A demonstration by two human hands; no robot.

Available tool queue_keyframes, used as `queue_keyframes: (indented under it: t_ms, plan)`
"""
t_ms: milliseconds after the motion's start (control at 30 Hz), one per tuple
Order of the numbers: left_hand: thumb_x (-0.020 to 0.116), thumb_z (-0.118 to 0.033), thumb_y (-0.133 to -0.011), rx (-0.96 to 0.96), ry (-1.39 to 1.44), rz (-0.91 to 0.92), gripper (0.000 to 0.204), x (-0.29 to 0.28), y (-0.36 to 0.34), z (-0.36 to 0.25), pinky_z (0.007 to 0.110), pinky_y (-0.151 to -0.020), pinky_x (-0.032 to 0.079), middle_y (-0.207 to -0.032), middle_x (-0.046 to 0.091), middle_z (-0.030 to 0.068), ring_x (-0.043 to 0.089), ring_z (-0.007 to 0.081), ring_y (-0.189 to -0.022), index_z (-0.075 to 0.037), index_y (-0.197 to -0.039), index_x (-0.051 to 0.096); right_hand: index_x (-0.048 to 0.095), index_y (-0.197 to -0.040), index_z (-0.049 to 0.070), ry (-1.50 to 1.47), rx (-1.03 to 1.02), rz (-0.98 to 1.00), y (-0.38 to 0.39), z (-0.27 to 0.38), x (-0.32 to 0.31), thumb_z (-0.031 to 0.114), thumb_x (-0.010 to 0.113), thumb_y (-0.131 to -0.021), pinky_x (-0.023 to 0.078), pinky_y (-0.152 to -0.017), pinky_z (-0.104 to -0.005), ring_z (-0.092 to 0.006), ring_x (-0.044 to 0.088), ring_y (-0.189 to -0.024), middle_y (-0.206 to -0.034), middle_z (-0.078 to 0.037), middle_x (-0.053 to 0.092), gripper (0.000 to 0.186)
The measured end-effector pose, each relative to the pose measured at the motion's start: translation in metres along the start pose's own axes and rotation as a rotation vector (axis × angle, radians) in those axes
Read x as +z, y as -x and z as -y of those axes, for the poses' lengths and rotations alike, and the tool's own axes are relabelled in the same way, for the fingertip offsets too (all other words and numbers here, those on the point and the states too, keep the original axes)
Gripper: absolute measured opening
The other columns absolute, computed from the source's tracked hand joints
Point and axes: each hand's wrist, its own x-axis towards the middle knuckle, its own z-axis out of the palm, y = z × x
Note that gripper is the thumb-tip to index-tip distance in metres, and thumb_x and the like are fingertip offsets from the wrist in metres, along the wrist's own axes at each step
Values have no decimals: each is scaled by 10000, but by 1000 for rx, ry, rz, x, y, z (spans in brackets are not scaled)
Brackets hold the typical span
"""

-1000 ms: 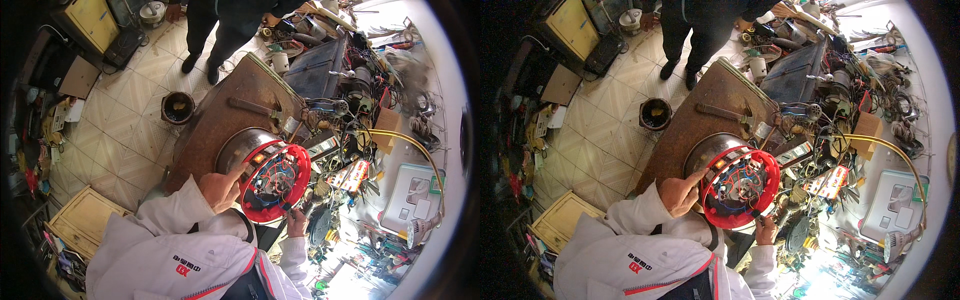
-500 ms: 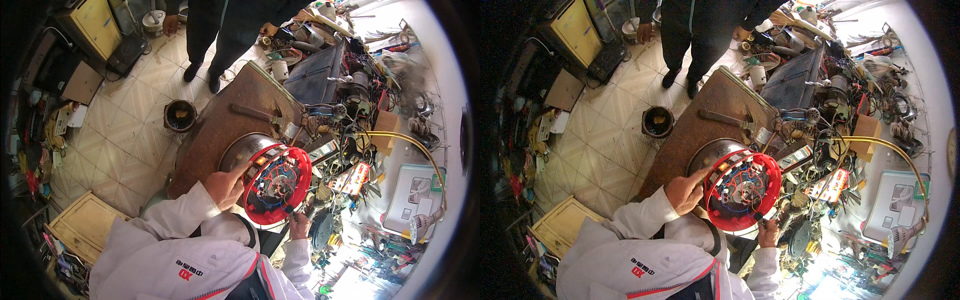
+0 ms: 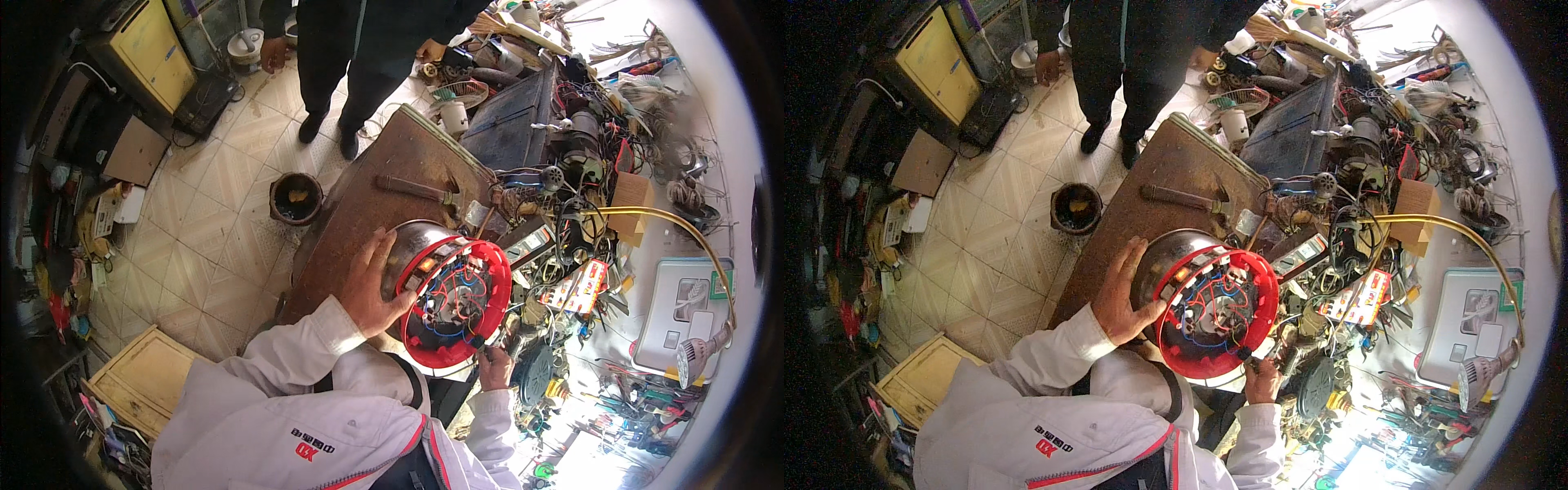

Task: The person works on a red circular electronic device with multiple wires and components. They use a multimeter to test connections, adjust wires, and retrieve a small component from a shelf. The person repeatedly tests the device, which lights up during testing, and continues to manipulate the internal wiring.

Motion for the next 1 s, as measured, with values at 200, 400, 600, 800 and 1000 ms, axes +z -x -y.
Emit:
queue_keyframes:
  t_ms: [200,400,600,800,1000]
  plan:
    - [709,-457,-848,170,-4,-16,1018,-12,1,-24,523,-1190,200,-1549,213,356,232,481,-1453,119,-1505,186,719,-836,13,99,-67,-15,4,-9,1,193,736,-789,459,-581,-424,-308,647,-625,-686,-171,658,187]
    - [731,-466,-841,394,-3,-94,1032,-36,8,-60,581,-1155,230,-1544,178,367,243,535,-1418,77,-1519,174,751,-844,28,29,-19,-34,5,-7,3,216,741,-777,493,-589,-429,-334,667,-622,-665,-179,663,200]
    - [766,-479,-797,351,-73,-107,1064,-40,23,-51,593,-1132,261,-1544,170,369,260,537,-1410,60,-1515,195,762,-853,49,10,-78,-79,2,-13,10,274,726,-780,515,-625,-456,-370,679,-681,-724,-206,672,239]
    - [771,-458,-790,392,-111,-110,1061,-50,29,-59,611,-1114,270,-1551,161,361,266,538,-1401,17,-1537,186,783,-878,105,137,-81,-59,5,-42,26,340,727,-794,517,-607,-446,-340,686,-657,-719,-172,688,256]
    - [743,-466,-820,416,-153,-176,1029,-52,36,-62,602,-1124,261,-1546,178,359,281,526,-1394,21,-1538,188,787,-939,116,2,-8,-20,3,-34,17,312,712,-790,550,-683,-412,-301,717,-730,-782,-150,722,257]
